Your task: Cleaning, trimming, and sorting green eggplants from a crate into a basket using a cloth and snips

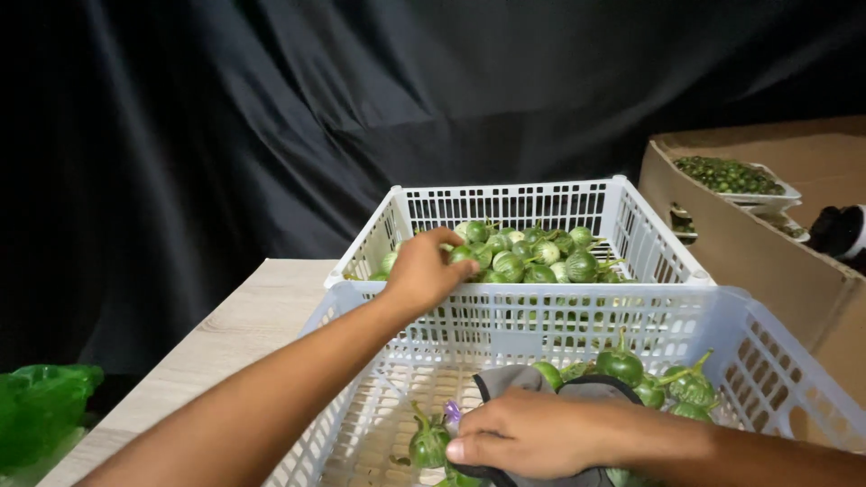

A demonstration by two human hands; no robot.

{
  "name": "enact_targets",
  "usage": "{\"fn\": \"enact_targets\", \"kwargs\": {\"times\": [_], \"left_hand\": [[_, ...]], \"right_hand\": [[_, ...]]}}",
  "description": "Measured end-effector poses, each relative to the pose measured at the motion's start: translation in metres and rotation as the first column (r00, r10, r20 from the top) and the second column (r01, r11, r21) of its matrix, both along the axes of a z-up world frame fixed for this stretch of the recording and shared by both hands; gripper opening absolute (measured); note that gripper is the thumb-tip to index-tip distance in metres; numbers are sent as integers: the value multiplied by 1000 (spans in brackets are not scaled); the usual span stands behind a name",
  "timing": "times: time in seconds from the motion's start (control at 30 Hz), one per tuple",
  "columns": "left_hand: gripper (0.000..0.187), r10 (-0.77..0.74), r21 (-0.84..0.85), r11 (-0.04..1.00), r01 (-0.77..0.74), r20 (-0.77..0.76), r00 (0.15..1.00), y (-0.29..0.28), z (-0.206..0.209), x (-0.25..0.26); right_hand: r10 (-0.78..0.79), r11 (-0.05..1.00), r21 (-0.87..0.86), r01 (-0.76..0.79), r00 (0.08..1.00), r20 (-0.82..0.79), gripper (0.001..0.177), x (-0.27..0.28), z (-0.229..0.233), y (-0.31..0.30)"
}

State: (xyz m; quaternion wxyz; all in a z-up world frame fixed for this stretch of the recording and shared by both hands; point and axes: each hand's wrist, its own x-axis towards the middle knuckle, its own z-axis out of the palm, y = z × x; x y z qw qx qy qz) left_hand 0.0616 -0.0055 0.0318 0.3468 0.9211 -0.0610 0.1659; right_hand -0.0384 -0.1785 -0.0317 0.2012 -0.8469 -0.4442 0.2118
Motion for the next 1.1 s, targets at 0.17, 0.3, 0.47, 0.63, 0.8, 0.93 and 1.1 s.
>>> {"fn": "enact_targets", "kwargs": {"times": [0.17,0.3,0.47,0.63,0.8,0.93,1.1], "left_hand": [[42,14,204,979,-1,-62,998,-41,0,38],[36,-4,218,976,19,-71,997,-71,11,57],[34,96,275,960,-59,-121,988,-89,-17,146],[30,137,158,981,-112,-155,978,-95,-26,174],[16,42,-32,998,-49,-196,980,-88,-16,141],[38,-61,98,992,80,-184,981,-77,16,59],[25,-110,166,969,184,-375,921,-44,57,-106]], "right_hand": [[45,998,-48,-43,998,42,47,-2,7,-1],[20,997,-71,-18,1000,19,45,-6,11,-1],[-7,983,-185,-2,999,-47,59,-11,30,2],[-176,940,-319,119,972,-155,50,-36,80,-4],[60,990,-122,-76,990,-127,53,-12,41,-4],[5,988,-150,-22,994,-111,50,-12,36,-3],[-36,981,-192,16,994,-101,44,-12,32,-2]]}}
